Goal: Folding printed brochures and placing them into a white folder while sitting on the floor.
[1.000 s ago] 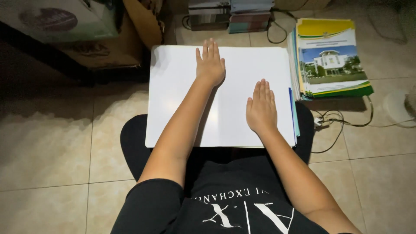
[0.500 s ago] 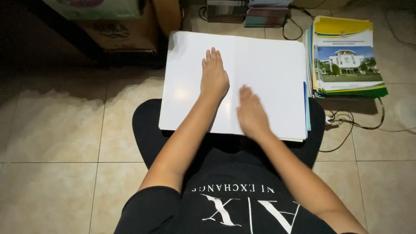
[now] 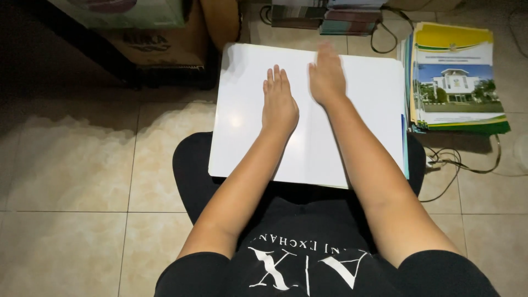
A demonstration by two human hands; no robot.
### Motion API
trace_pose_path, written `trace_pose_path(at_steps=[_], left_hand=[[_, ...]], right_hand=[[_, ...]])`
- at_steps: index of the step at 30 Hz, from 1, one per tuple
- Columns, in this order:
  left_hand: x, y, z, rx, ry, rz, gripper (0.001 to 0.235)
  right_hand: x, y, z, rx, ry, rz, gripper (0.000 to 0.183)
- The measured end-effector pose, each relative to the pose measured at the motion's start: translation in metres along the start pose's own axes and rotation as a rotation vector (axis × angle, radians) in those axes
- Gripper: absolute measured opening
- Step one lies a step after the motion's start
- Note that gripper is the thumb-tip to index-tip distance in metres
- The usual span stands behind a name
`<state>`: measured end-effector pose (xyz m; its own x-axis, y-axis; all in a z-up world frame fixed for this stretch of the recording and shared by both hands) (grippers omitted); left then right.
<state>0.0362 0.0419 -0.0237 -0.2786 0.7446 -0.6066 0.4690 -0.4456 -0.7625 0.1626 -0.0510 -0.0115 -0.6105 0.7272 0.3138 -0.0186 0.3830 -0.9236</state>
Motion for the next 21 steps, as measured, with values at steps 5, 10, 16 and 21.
trace_pose_path(at_steps=[5, 10, 16, 21], left_hand=[[-0.004, -0.008, 0.002, 0.025, -0.016, 0.007, 0.065], [-0.001, 0.001, 0.003, 0.051, -0.03, -0.037, 0.066], [0.003, 0.003, 0.006, -0.046, -0.004, 0.095, 0.073], [-0.003, -0.005, 0.001, 0.047, -0.05, 0.026, 0.059]], right_hand=[[-0.067, -0.04, 0.07, -0.002, 0.176, 0.1, 0.065], [-0.035, -0.05, 0.16, 0.052, 0.02, 0.253, 0.069], [0.054, -0.042, 0.164, 0.146, -0.328, 0.006, 0.065], [0.031, -0.01, 0.057, 0.158, -0.238, 0.051, 0.063]])
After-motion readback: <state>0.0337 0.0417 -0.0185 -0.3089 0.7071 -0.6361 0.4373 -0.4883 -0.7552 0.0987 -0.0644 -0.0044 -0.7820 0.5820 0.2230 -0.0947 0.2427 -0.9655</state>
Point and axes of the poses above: each hand's wrist, its own z-axis away from the middle knuckle, its own y-axis out of the palm, x = y × z, the point moved 1 cm from there along -z, towards the middle knuckle, and after that the axes turned 9 degrees about -y, right-handed, at the moved point
